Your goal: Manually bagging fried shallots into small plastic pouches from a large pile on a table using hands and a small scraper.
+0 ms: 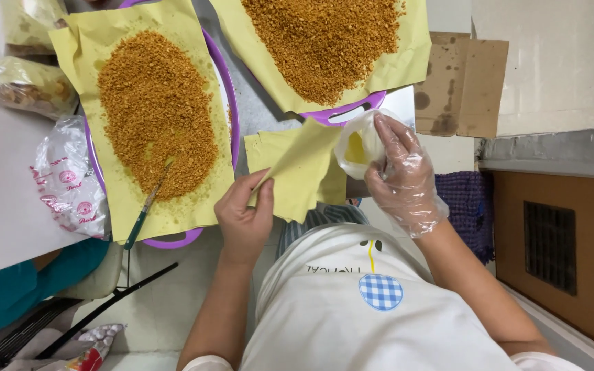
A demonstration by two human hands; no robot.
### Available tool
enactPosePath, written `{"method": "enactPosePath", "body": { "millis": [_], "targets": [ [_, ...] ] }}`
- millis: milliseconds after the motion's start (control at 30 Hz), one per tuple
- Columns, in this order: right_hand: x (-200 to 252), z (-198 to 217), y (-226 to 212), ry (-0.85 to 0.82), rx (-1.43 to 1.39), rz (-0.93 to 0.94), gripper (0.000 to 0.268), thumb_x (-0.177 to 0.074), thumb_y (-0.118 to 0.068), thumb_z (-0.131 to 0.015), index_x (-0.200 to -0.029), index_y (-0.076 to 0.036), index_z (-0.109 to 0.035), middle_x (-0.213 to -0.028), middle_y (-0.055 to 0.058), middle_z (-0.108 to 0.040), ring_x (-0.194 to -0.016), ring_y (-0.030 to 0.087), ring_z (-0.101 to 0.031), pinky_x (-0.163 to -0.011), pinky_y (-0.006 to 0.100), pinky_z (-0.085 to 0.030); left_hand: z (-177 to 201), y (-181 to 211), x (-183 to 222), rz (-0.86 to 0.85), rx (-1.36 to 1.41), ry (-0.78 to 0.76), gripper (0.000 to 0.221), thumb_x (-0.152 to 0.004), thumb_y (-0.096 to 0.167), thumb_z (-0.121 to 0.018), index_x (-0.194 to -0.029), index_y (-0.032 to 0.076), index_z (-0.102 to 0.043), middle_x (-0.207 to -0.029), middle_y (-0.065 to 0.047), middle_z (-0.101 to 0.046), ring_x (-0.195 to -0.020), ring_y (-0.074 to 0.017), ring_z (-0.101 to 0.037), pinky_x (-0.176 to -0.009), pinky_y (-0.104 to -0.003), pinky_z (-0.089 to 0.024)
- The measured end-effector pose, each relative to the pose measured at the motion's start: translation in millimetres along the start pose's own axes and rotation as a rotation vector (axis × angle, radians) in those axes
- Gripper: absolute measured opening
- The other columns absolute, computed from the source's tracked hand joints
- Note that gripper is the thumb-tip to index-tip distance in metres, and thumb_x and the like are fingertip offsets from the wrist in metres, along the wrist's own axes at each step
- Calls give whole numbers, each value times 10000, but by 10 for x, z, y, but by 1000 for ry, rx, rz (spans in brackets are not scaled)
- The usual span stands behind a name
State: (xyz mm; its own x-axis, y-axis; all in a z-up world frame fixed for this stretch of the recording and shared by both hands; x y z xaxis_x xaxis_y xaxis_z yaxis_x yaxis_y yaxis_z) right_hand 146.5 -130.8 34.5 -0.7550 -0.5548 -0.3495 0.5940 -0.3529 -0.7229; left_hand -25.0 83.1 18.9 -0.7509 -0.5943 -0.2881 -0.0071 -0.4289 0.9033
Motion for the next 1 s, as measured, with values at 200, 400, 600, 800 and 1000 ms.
{"method": "enactPosePath", "body": {
  "millis": [200, 400, 600, 800, 1000],
  "targets": [
    [-11, -70, -142, 1, 47, 61, 733, -720, 203, -696, -1441, 110, -608, -1289, 330, -671, -1204, 519, -671, -962, 560, -624, -335, 379, -57, -57, -62, -127, 207, -943, -100, -698, -1099, -10, -800, -897, -178, -788, -800, -339, -795, -702, -408, -649],
    [32, -125, -104, 50, 45, 139, 800, -734, 180, -684, -1510, 40, -550, -1352, 295, -660, -1233, 515, -661, -961, 580, -628, -307, 451, 2, -117, -95, -95, 209, -946, -70, -714, -1114, 21, -802, -914, -125, -783, -827, -304, -797, -723, -378, -643],
    [56, -236, -172, 47, 26, 214, 815, -740, 218, -552, -1531, 20, -542, -1379, 253, -666, -1252, 426, -671, -961, 464, -659, -667, 36, 0, -13, -119, -246, 172, -940, -63, -704, -1081, -6, -785, -904, -183, -778, -865, -374, -787, -736, -423, -639],
    [187, -451, -111, 81, 125, 238, 873, -763, 219, -512, -1581, -87, -514, -1438, 158, -659, -1236, 356, -705, -924, 387, -672, -720, -72, -201, 98, -208, -463, 151, -917, -39, -689, -1030, -10, -785, -862, -220, -775, -864, -433, -774, -738, -468, -627],
    [138, -420, -334, 49, 181, 270, 826, -804, 208, -502, -1583, -65, -476, -1473, 165, -633, -1236, 359, -706, -894, 415, -687, -694, -13, -290, 140, -226, -652, 190, -924, -30, -665, -1041, 4, -810, -900, -232, -794, -897, -438, -778, -787, -465, -625]
  ]
}}
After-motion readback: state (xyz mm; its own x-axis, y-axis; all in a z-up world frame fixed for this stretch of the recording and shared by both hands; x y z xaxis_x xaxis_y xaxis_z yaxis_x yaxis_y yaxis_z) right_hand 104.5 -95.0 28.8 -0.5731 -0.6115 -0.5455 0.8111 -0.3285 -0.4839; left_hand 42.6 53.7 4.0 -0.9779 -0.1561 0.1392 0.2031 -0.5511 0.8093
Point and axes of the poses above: each hand's wrist, its own x-axis away from the middle knuckle, its own z-axis out of the back of the hand, y = z × x, the point moved 9 cm from there along -x, towards the middle knuckle
